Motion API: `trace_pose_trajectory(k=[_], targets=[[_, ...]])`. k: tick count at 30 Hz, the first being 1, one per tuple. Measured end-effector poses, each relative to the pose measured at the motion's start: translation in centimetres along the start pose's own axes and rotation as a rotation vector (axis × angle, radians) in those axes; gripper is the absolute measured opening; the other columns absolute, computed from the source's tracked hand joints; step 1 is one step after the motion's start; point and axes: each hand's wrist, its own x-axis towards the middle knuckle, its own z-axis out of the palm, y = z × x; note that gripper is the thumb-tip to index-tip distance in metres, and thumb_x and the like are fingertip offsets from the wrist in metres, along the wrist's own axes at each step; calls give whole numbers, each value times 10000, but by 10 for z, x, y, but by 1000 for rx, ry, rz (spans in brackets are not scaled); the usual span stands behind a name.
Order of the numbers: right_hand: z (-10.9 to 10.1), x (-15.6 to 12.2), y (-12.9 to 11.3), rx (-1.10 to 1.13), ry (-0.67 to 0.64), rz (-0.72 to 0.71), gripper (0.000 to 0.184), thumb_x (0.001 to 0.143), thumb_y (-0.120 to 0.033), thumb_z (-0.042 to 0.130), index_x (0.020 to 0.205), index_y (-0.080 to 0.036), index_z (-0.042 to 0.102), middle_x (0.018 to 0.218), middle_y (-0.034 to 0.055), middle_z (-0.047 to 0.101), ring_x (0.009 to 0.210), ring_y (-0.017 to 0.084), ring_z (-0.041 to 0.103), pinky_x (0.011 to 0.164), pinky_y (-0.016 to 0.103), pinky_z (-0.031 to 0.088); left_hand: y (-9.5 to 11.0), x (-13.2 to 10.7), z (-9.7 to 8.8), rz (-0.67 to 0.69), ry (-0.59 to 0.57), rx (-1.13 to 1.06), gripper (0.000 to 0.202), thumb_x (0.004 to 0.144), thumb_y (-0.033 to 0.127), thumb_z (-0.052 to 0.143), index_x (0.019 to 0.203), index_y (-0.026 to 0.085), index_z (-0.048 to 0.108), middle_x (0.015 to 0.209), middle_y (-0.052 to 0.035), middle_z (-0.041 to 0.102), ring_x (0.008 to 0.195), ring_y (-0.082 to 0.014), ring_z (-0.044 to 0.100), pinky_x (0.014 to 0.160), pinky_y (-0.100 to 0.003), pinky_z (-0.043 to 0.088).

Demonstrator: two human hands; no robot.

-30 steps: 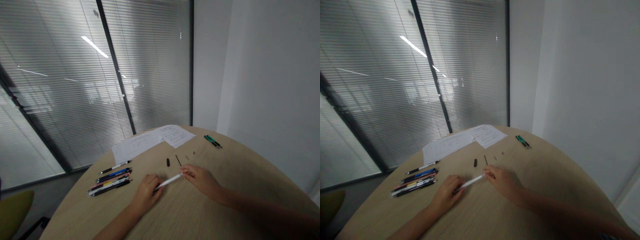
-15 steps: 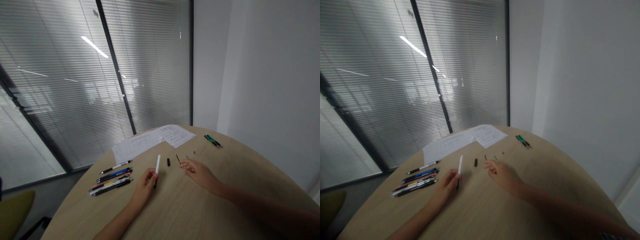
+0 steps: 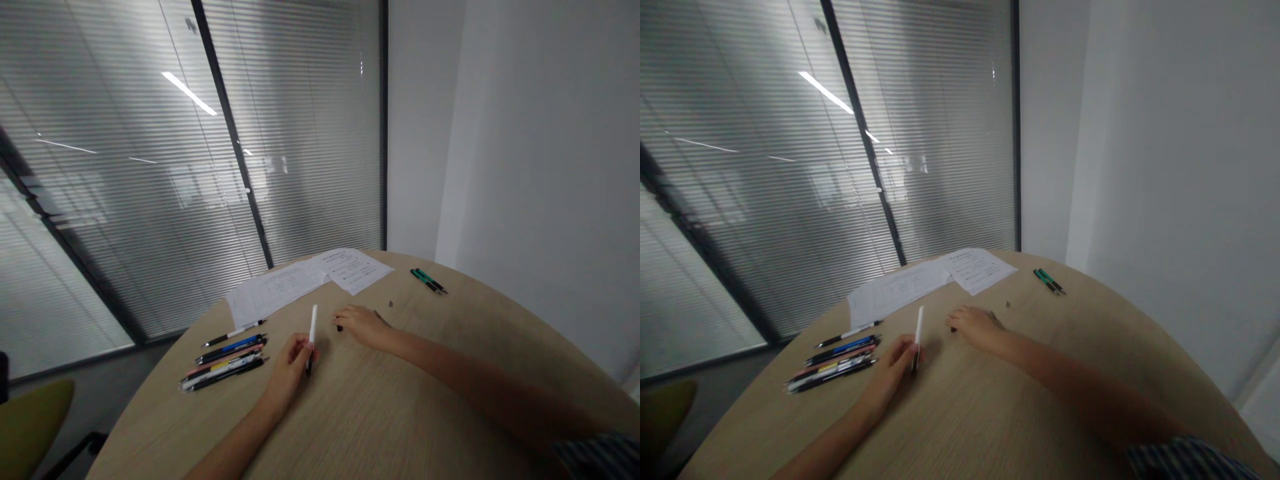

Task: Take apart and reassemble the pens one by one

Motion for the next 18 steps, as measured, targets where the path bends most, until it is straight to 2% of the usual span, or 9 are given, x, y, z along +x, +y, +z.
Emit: trace_pose_trajectory(k=[4, 10, 13, 16, 18], targets=[[5, 9, -1, -91, -44, -31, 217, 776, -87, 461, 925, -151, 605, 948, 76, 607, 929, 198, 479, 775, 315, 366, 0, 0, 0, -21, -3, 32, 246, 699, 420, 478, 696, 174, 475, 525, 53, 484, 454, -96, 419, 438, -200, 313], [-3, 4, -7, -64, 50, 54, 161, 784, -126, 473, 873, -147, 605, 864, 82, 619, 864, 191, 509, 752, 313, 371, -8, 5, -1, 20, -16, 85, 221, 700, 389, 479, 689, 168, 473, 517, 54, 449, 476, -100, 404, 446, -198, 293], [-12, -6, -11, 148, 178, 209, 145, 763, -130, 491, 862, -158, 593, 861, 64, 617, 855, 170, 525, 767, 298, 382, -7, 5, -1, 63, -20, 136, 199, 709, 368, 470, 668, 172, 471, 524, 52, 440, 503, -109, 425, 473, -205, 321], [-18, -22, -14, 545, 276, 437, 157, 729, -133, 510, 874, -176, 553, 821, 33, 614, 772, 134, 559, 711, 266, 421, -5, 2, -1, 124, -29, 222, 184, 721, 345, 458, 656, 175, 485, 555, 39, 468, 557, -126, 463, 527, -222, 362], [-19, -37, -15, 827, 309, 538, 186, 721, -146, 505, 903, -186, 514, 793, 24, 611, 712, 122, 576, 656, 254, 440, -4, 0, 0, 174, -54, 284, 159, 722, 314, 453, 658, 175, 495, 587, 27, 499, 593, -135, 483, 559, -232, 381]])
